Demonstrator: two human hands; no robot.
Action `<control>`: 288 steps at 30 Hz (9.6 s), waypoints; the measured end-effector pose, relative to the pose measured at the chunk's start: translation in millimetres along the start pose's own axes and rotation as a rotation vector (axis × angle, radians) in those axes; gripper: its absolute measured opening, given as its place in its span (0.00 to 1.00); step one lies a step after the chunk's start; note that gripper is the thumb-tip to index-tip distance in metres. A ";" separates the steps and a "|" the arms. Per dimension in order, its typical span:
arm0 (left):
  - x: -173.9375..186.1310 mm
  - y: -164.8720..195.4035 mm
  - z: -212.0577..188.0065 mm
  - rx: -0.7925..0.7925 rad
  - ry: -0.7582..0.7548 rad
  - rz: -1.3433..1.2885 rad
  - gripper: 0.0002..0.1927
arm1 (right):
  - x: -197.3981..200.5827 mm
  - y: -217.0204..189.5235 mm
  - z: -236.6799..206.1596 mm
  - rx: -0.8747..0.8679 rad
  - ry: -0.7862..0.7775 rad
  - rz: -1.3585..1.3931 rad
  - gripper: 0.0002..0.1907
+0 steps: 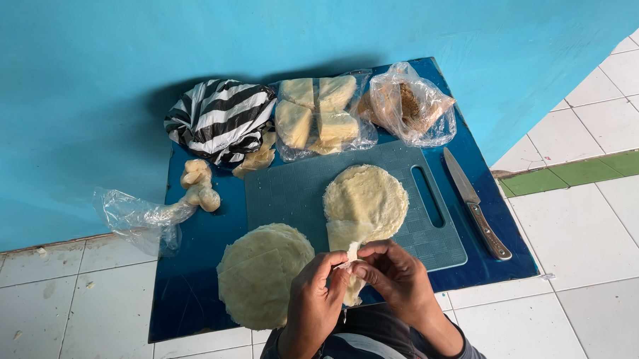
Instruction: The person sits at a small blue table and peels thin outer skin layers off pieces of dough by hand, one piece at a time. They set the peeled round dough discs on a cutting board and place the removed skins aside while working through the dough pieces.
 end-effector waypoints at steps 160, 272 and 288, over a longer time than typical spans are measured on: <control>147.1 -107.4 -63.9 0.320 0.432 -0.655 0.10 | -68.4 -69.2 65.1 0.920 -0.165 -1.534 0.21; 157.0 -37.8 -7.5 0.249 0.050 0.154 0.12 | -113.4 -65.3 35.7 0.112 -0.383 -0.200 0.07; 88.8 -105.5 -36.0 0.548 -0.119 -0.881 0.24 | -133.2 -131.3 -48.4 0.850 -0.361 -0.789 0.12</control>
Point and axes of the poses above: each hand's wrist, its own z-axis towards the middle knuckle, its own x-axis out of the back of the hand, y = z × x, the point moved 10 cm from there along z, towards the middle knuckle, and after that the axes turned 7 degrees about -z, right-handed, at the moved point
